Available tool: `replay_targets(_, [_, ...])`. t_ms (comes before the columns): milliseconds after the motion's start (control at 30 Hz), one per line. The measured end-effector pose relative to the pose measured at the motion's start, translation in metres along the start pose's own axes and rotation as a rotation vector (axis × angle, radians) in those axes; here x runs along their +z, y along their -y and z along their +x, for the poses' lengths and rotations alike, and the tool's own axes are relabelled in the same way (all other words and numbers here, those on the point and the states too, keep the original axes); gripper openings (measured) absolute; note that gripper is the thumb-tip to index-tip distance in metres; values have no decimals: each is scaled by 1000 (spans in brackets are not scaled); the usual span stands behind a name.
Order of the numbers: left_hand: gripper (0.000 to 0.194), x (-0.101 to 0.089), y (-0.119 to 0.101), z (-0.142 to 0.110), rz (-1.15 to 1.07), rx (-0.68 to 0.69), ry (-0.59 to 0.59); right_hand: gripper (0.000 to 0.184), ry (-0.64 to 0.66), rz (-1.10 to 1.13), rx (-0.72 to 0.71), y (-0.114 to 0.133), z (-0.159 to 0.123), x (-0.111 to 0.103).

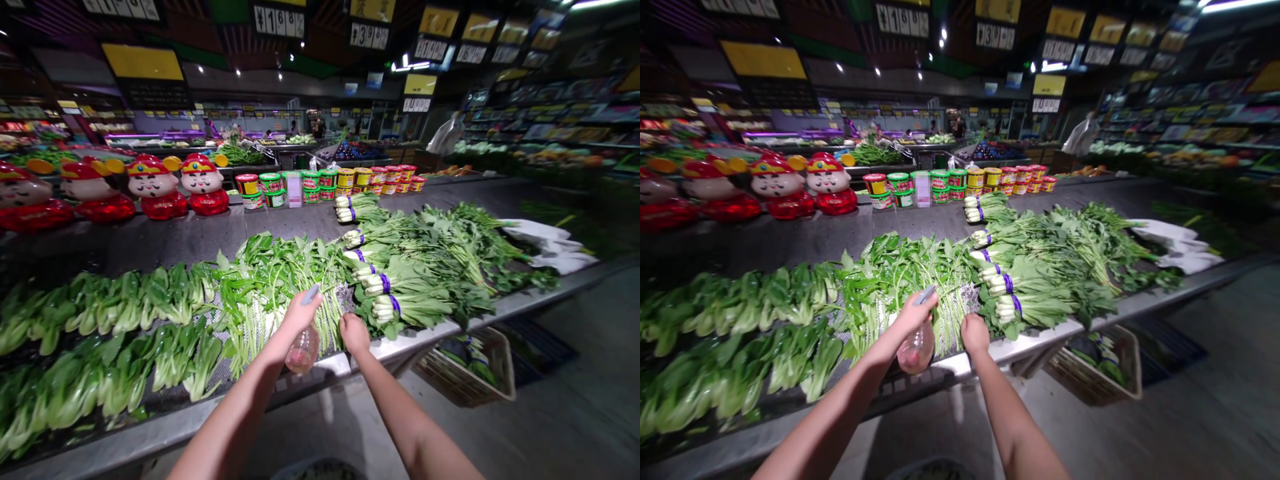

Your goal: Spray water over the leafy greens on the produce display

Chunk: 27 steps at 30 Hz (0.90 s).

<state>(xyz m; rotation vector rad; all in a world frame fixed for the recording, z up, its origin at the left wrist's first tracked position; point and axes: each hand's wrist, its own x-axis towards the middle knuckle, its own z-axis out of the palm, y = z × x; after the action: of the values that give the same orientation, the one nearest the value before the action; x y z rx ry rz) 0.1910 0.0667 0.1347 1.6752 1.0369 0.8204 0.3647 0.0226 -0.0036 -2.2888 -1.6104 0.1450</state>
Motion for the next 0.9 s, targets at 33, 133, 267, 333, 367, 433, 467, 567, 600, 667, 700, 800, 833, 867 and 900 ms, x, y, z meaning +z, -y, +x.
replay_targets(33, [35,1,1,2,-8,-14,12,31,-4,0,2,0,0,0])
replay_targets(133, [34,2,3,3,26,-62,60,32,5,4,17,0,0,0])
replay_targets(267, [32,0,9,1,126,-78,40,32,29,1,37,1,0,-1])
replay_targets(333, [33,-2,12,-1,177,-80,27,32,30,-1,40,1,0,-1])
replay_targets(367, [33,-3,13,-1,197,-77,20,32,28,-2,39,1,0,-1])
replay_targets(433, [34,-5,11,-2,218,-53,-6,31,22,-6,38,1,-1,-1])
replay_targets(467, [34,-7,10,-3,219,-33,-22,31,22,-8,39,1,-1,-1])
replay_targets(567, [34,-12,1,0,212,17,-65,31,22,-12,37,1,0,0])
replay_targets(600, [34,-14,-3,1,218,26,-74,31,21,-12,34,1,0,0])
replay_targets(667, [36,-17,-9,6,243,39,-88,31,18,-12,29,0,0,0])
replay_targets(700, [37,-19,-12,9,260,38,-96,31,17,-12,28,0,0,0])
replay_targets(800, [37,-23,-20,16,315,-14,-105,32,19,-11,31,0,0,1])
replay_targets(833, [37,-23,-22,18,340,-51,-99,32,21,-12,32,0,0,1])
replay_targets(867, [36,-24,-25,19,373,-93,-94,32,23,-13,33,0,-1,1])
replay_targets(900, [36,-25,-28,20,413,-133,-91,32,27,-15,36,1,-1,0])
